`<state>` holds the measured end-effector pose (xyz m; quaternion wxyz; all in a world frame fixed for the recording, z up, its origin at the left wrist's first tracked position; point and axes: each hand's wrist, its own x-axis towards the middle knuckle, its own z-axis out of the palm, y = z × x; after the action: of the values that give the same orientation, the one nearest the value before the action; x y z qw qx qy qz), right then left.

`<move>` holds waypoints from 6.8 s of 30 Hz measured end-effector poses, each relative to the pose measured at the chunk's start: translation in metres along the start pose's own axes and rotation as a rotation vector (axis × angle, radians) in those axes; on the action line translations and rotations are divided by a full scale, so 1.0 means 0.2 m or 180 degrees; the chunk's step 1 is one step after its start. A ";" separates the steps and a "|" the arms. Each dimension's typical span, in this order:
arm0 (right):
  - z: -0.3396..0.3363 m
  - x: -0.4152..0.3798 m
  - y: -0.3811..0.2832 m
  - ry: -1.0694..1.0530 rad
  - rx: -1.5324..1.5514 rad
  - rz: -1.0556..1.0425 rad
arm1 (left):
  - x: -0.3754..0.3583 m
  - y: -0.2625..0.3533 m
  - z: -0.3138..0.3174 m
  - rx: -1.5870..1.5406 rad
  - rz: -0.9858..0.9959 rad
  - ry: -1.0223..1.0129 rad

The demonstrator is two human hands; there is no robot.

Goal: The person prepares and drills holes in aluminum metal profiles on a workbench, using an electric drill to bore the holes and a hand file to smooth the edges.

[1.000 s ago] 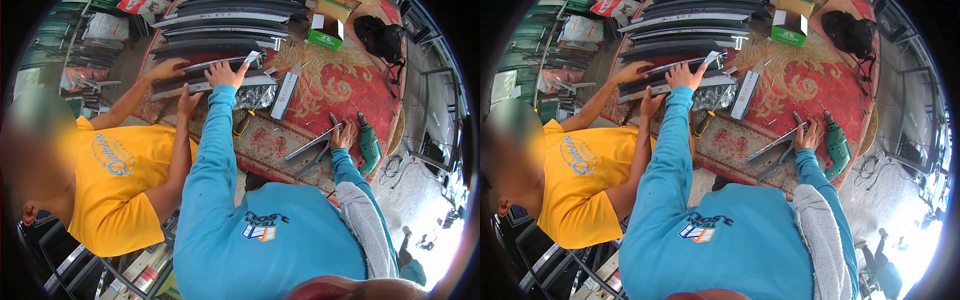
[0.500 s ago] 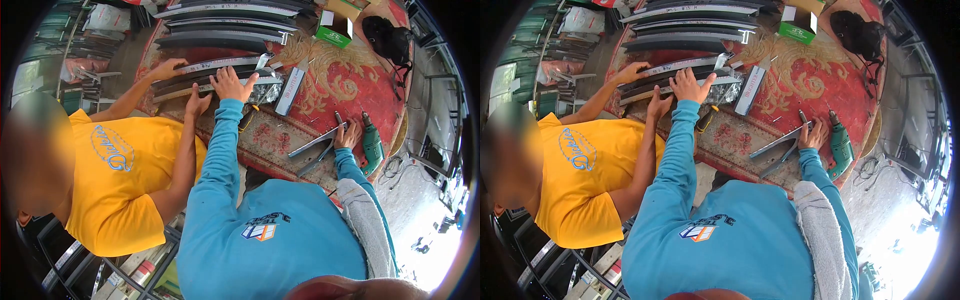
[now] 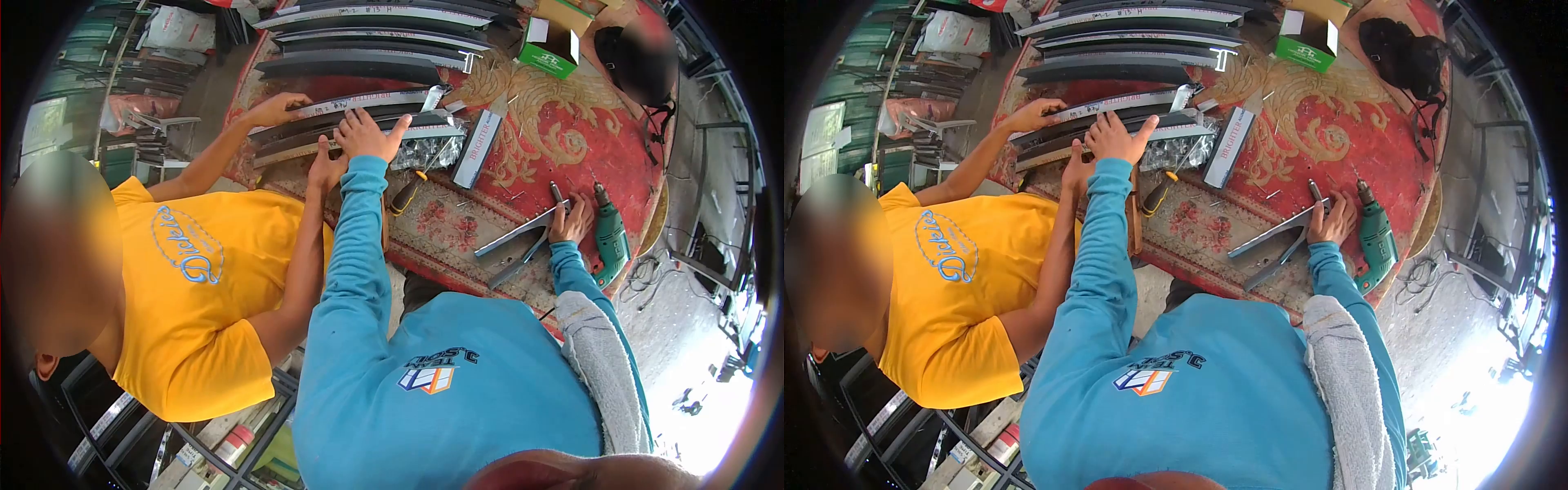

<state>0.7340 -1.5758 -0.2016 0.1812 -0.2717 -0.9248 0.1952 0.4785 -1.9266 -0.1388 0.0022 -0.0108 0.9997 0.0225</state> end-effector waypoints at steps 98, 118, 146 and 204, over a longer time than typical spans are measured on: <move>-0.04 0.01 -0.04 -0.0104 0.0120 0.0126 | 0.97 0.81 0.06 -0.0469 0.1831 0.0963; 0.01 0.00 0.00 -0.0039 0.0046 -0.0041 | 0.94 0.63 0.09 -0.1004 0.1135 0.2015; 0.01 0.00 0.01 0.0012 -0.0009 -0.0155 | 0.95 0.76 -0.16 -0.0810 0.2934 0.1754; 0.05 0.04 0.25 0.0229 0.1227 0.0192 | -2.13 0.61 -0.66 -0.4609 0.3379 -0.4008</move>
<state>0.7453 -1.5353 -0.2304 0.2569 -0.2664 -0.8547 0.3641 0.9003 -1.8018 0.0006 0.4956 0.4358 0.4469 0.6039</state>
